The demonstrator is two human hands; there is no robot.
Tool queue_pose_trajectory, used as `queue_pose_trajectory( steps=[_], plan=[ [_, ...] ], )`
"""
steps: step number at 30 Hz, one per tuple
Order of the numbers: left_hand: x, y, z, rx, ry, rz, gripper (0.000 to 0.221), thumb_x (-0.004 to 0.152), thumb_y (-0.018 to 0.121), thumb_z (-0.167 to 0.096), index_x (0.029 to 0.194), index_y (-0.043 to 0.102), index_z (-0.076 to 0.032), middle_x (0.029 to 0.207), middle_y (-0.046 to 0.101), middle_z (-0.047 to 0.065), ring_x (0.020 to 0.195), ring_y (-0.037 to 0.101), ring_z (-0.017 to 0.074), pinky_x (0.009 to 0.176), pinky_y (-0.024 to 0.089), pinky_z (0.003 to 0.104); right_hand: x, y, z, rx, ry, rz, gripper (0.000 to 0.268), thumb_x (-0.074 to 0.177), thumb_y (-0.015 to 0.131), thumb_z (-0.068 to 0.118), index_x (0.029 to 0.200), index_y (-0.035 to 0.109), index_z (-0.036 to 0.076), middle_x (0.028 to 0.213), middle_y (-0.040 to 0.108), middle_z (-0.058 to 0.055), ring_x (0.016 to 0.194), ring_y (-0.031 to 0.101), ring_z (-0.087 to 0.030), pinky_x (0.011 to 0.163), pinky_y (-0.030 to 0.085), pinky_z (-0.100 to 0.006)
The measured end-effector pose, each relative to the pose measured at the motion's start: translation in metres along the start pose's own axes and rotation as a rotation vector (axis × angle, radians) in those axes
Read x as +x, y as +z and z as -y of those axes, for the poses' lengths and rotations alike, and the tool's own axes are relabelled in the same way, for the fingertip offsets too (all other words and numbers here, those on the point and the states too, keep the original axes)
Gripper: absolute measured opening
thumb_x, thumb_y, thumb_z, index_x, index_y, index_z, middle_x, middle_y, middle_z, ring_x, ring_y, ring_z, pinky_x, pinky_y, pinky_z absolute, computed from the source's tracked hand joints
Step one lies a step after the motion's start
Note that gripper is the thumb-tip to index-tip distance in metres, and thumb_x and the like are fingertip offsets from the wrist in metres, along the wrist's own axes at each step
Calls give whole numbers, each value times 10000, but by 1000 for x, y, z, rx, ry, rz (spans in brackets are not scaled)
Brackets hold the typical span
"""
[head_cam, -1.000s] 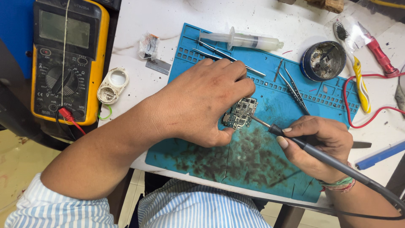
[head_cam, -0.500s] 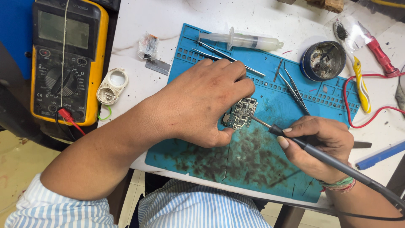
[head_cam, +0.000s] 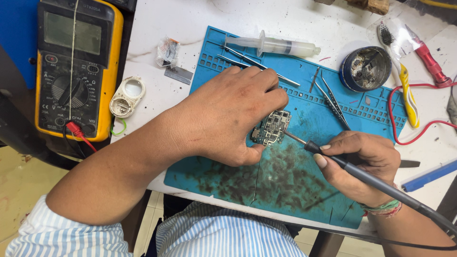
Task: The person solders components onto a circuit board. They apply flux from a syringe, position a small component with tweezers, and then use a soldering iron to secure the connection.
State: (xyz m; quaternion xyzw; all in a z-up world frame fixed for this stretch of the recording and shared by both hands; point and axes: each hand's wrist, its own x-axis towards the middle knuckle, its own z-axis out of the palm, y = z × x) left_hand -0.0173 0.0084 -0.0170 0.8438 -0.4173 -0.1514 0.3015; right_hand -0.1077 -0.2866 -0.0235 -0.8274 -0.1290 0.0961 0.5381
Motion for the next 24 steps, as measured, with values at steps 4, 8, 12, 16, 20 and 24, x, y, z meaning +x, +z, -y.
queue_pose_trajectory(
  steps=[4,8,12,16,20,24],
  plan=[
    [0,0,0,-2,2,-8,682,622,858,-394,1162,603,-65,1049,529,124,981,562,294,817,467,474,0,0,-1,-7,6,-4,143,831,783,13,928,678,9,796,701,-63,591,634,-53,531,449,-180],
    [0,0,-1,0,4,-10,683,624,857,-392,1166,602,-64,1050,529,125,982,562,294,817,467,475,-1,-1,-1,-7,18,-5,146,831,786,20,930,679,8,798,704,-64,592,630,-53,529,448,-180],
    [0,0,0,-5,2,-13,684,621,857,-389,1168,603,-66,1051,530,125,986,562,296,817,466,476,-1,0,-1,-17,18,-8,146,831,786,21,929,680,5,794,703,-64,586,626,-54,526,444,-181],
    [0,0,0,-8,1,-7,677,622,855,-387,1163,604,-67,1054,531,126,990,562,298,816,466,476,0,0,-1,-17,15,-6,141,831,783,15,926,680,5,793,701,-64,583,625,-54,522,440,-182],
    [0,0,0,-3,9,-16,679,621,853,-387,1163,603,-63,1054,530,131,988,561,302,812,465,477,0,0,0,-3,15,-4,139,835,779,10,931,679,4,797,697,-65,588,625,-55,525,443,-182],
    [0,0,0,-6,20,-30,675,622,852,-384,1159,601,-61,1055,531,130,994,563,303,817,465,480,0,0,0,-8,12,-2,145,827,781,8,928,677,3,794,699,-68,581,622,-55,519,438,-181]
  ],
)
